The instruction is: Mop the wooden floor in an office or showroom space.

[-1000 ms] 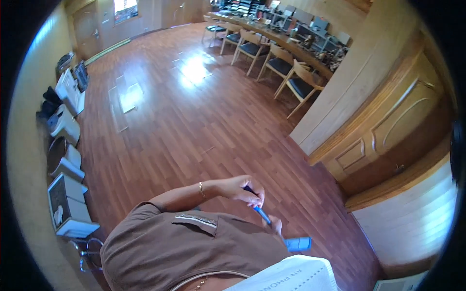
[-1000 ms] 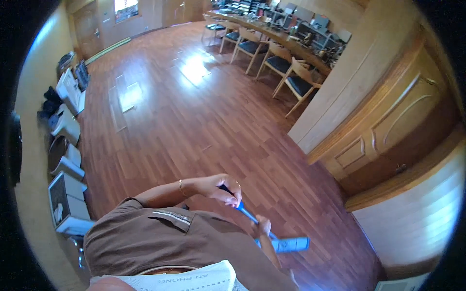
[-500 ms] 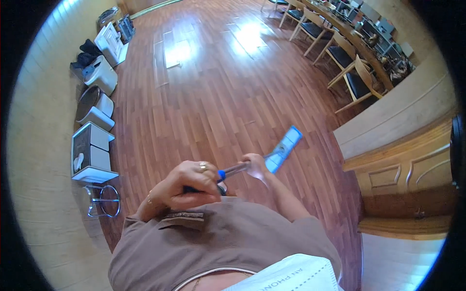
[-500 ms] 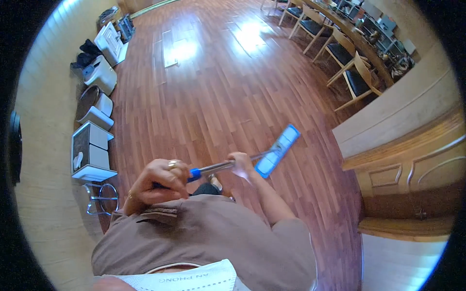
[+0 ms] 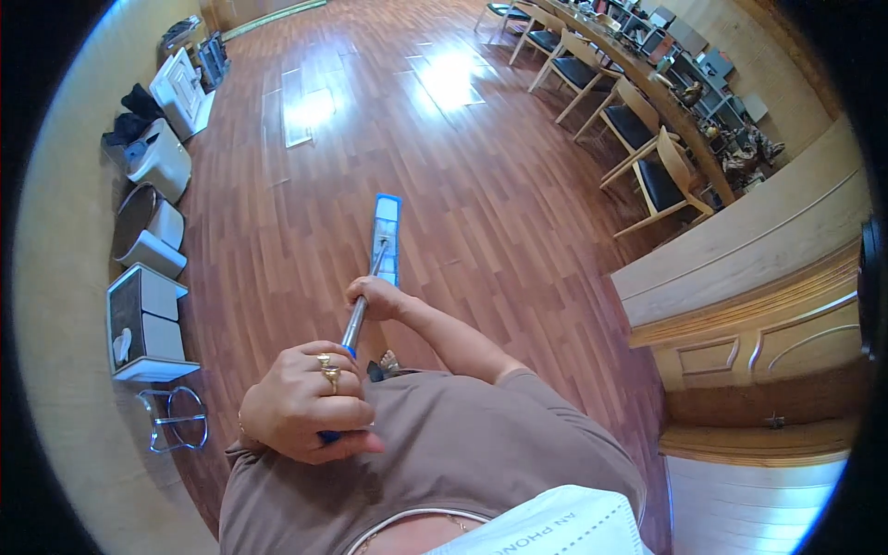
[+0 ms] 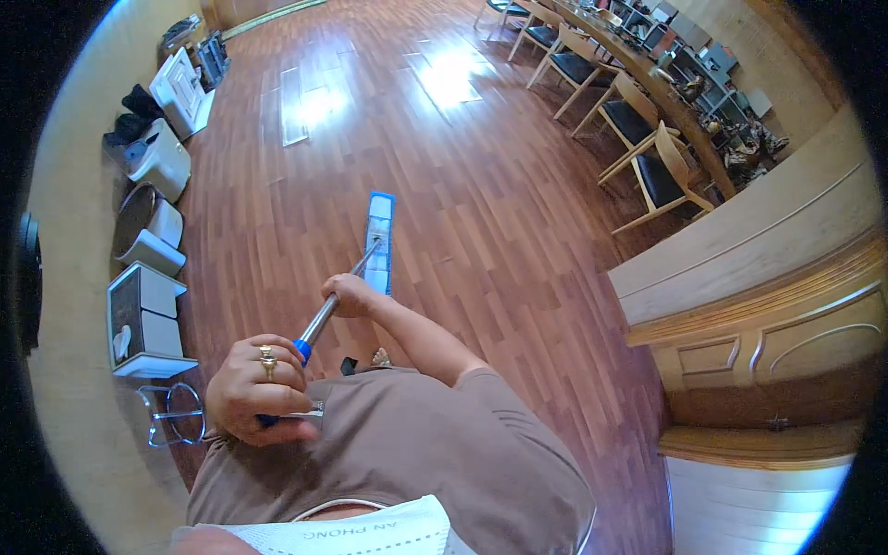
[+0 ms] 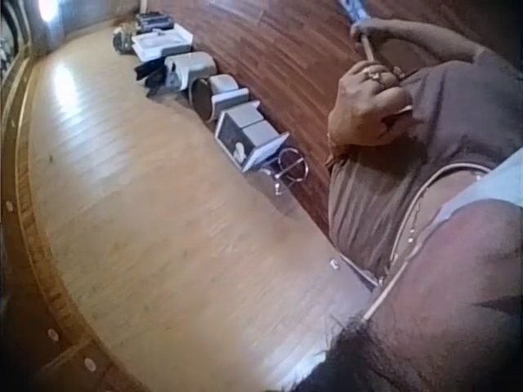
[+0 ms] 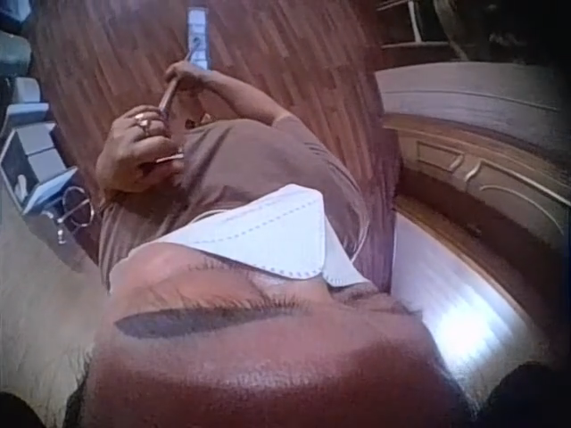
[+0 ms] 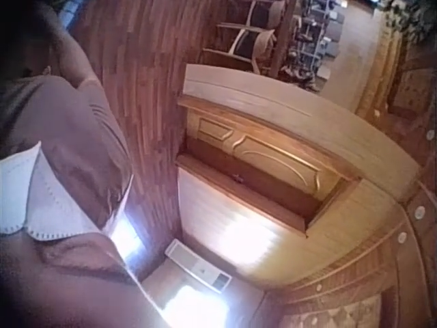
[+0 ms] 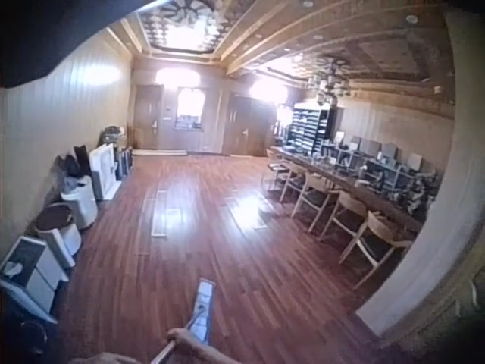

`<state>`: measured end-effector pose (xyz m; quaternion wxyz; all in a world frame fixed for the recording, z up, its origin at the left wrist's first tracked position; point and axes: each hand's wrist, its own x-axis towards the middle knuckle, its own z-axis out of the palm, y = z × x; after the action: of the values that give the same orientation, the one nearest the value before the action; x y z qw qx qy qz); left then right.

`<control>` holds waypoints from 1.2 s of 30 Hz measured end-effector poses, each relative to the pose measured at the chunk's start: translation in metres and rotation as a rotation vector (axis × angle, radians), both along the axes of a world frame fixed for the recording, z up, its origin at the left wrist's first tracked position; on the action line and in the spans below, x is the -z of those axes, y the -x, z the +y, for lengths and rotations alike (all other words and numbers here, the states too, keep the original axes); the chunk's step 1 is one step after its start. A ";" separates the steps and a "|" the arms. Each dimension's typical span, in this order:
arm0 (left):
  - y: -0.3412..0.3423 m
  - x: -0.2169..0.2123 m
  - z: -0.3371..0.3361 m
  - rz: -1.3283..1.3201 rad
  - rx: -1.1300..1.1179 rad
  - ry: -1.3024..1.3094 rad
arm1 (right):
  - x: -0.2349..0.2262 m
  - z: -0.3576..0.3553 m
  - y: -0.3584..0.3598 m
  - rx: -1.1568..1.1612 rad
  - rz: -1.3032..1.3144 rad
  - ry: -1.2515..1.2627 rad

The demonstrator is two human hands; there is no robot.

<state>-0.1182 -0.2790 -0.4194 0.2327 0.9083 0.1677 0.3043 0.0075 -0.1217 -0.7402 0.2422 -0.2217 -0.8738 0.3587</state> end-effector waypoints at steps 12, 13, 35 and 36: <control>-0.018 0.039 0.124 -0.280 0.326 0.180 | 0.002 0.039 -0.128 0.408 -0.208 -0.096; -0.027 0.044 0.135 -0.282 0.381 0.211 | 0.008 0.033 -0.147 0.500 -0.217 -0.097; -0.370 0.166 0.277 0.034 0.881 0.902 | 0.083 -0.111 -0.496 1.601 0.397 0.956; -0.378 0.156 0.289 0.014 0.850 0.841 | 0.083 -0.098 -0.505 1.591 0.403 0.952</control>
<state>0.2597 0.0104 -0.5757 0.6726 0.7277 -0.1029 0.0860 0.5129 -0.2194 -0.8230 0.4460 -0.7614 -0.1703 0.4385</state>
